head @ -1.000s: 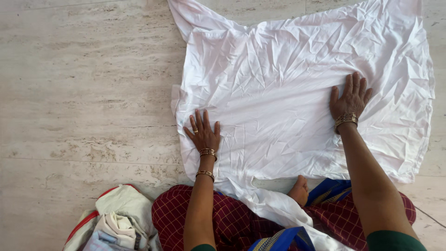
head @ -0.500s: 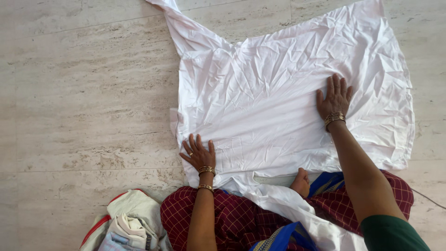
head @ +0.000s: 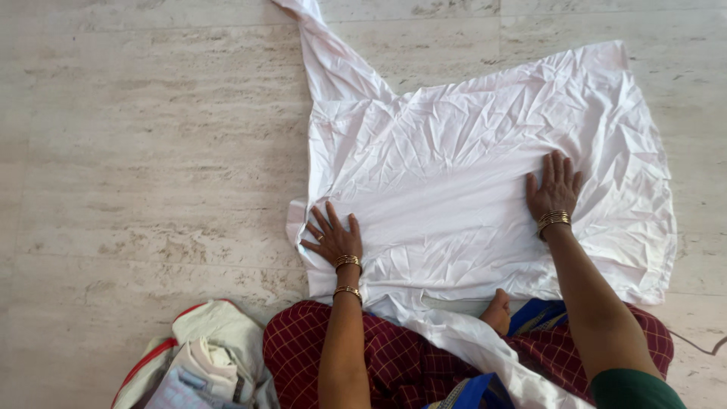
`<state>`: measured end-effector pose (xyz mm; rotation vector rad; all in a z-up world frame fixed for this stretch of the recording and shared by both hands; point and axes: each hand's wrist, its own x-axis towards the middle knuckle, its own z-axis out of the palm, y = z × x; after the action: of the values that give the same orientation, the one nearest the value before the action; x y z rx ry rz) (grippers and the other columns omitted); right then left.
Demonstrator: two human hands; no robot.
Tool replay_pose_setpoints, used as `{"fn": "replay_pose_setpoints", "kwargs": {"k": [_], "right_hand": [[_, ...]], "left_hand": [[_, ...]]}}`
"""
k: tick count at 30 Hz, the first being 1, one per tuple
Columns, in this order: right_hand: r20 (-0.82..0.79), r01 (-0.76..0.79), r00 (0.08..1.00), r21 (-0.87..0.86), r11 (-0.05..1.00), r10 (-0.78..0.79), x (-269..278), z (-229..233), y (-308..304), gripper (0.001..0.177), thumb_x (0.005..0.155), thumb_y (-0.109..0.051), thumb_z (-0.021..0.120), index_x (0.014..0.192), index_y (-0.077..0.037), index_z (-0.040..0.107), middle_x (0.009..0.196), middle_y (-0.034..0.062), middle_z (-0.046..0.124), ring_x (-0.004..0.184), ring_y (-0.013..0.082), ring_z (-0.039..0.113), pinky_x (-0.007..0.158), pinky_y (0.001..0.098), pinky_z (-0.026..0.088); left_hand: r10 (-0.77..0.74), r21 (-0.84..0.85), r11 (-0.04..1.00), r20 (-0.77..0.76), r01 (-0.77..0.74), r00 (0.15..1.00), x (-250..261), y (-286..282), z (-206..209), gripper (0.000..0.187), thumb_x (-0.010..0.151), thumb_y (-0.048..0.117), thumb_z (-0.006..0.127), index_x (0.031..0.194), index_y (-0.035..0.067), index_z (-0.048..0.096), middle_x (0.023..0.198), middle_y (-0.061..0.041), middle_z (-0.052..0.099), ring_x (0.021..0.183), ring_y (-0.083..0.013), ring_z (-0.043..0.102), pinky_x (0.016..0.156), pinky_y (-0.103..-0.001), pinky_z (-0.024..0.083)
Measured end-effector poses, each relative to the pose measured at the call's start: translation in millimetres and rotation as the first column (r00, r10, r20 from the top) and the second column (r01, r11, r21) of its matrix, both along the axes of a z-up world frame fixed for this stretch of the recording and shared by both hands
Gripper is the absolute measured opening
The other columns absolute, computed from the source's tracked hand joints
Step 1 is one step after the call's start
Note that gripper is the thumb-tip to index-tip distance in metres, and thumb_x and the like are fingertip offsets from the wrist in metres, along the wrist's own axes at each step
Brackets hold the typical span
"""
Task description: The person buttons a white shirt while sitting on the floor, then lays it out and smooths it by hand.
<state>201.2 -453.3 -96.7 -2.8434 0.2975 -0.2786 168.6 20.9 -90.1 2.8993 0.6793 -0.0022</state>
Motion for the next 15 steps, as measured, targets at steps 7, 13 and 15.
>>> {"fn": "replay_pose_setpoints", "kwargs": {"k": [7,13,15], "right_hand": [[-0.022,0.129,0.992,0.055,0.990,-0.128,59,6,70,0.070,0.106,-0.049,0.046,0.156,-0.001,0.040,0.166,0.0191,0.030,0.155,0.0370,0.021,0.123,0.0582,0.008],[0.074,-0.486,0.874,0.159,0.859,0.480,170,16,269,0.062,0.107,-0.050,0.044,0.148,-0.003,0.051,0.162,0.0165,0.040,0.153,0.0338,0.027,0.124,0.0555,0.015],[0.012,-0.545,0.834,0.176,0.820,0.552,203,10,312,0.063,0.108,-0.053,0.043,0.148,-0.005,0.051,0.162,0.0143,0.040,0.154,0.0322,0.029,0.126,0.0529,0.018]], "left_hand": [[0.018,0.040,0.999,0.022,-0.019,1.000,-20,1,-13,0.073,0.097,0.057,0.044,0.161,0.024,0.027,0.169,-0.010,0.019,0.149,-0.0403,0.025,0.115,-0.073,0.005],[-0.002,0.019,1.000,0.132,0.000,0.991,-24,-2,-5,0.067,0.098,0.051,0.050,0.156,0.020,0.038,0.167,-0.013,0.028,0.150,-0.0377,0.029,0.117,-0.073,0.009],[-0.013,0.027,1.000,0.137,0.009,0.991,-23,0,-3,0.068,0.096,0.051,0.050,0.156,0.019,0.039,0.166,-0.015,0.028,0.148,-0.0392,0.029,0.115,-0.073,0.009]]}}
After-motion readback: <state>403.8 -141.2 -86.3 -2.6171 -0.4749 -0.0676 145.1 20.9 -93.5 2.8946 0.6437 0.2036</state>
